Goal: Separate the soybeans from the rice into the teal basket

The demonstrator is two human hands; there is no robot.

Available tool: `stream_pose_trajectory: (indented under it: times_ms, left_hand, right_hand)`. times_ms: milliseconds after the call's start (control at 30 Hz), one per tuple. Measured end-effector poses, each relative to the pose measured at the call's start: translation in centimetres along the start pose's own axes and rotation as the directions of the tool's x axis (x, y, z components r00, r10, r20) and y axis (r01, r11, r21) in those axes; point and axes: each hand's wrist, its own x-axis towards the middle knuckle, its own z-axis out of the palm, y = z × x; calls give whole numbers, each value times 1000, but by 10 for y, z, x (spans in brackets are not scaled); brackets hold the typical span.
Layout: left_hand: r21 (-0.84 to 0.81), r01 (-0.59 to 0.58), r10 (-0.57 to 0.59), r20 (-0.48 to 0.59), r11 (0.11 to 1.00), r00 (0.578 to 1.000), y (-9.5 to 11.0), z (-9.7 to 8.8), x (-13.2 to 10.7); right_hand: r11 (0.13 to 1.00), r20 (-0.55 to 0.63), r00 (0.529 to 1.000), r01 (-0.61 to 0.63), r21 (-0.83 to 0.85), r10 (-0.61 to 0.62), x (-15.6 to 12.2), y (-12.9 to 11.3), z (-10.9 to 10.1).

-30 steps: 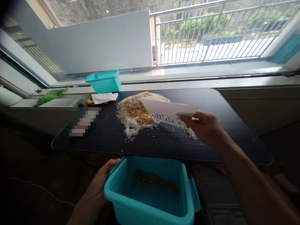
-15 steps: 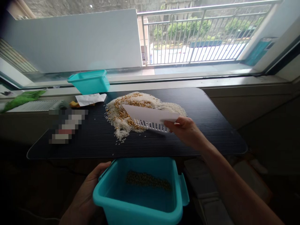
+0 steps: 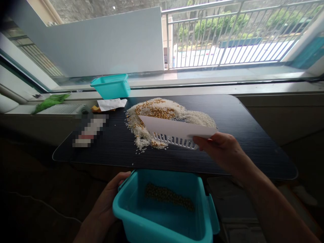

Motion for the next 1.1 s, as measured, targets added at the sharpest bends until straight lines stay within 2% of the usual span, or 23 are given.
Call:
stream_pose_trajectory:
  times_ms: [200, 333, 467, 667, 833, 1100]
  left_hand:
    - [-50, -24, 19, -98, 998, 995, -1, 3, 1]
    - [-65, -36, 29, -109, 997, 994, 0, 7, -2]
    - [-18, -31, 29, -114, 999, 993, 0, 9, -2]
    - [-55, -22, 14, -145, 998, 989, 0, 10, -3]
    - [-103, -19, 9, -99, 995, 995, 0, 3, 0]
    - [-114, -4, -9, -114, 993, 993, 0, 1, 1]
  right_hand:
    - [997, -82, 996, -45, -66, 39, -2, 0, -10]
    - [992, -114, 988, -113, -52, 107, -2, 5, -14]
    - [991, -147, 982, -125, -52, 116, -3, 6, -16]
    - [983, -93, 978, -186, 6, 186, -7, -4, -16]
    - [984, -127, 977, -176, -14, 172, -7, -3, -18]
    - [981, -72, 978, -196, 18, 196, -9, -6, -15]
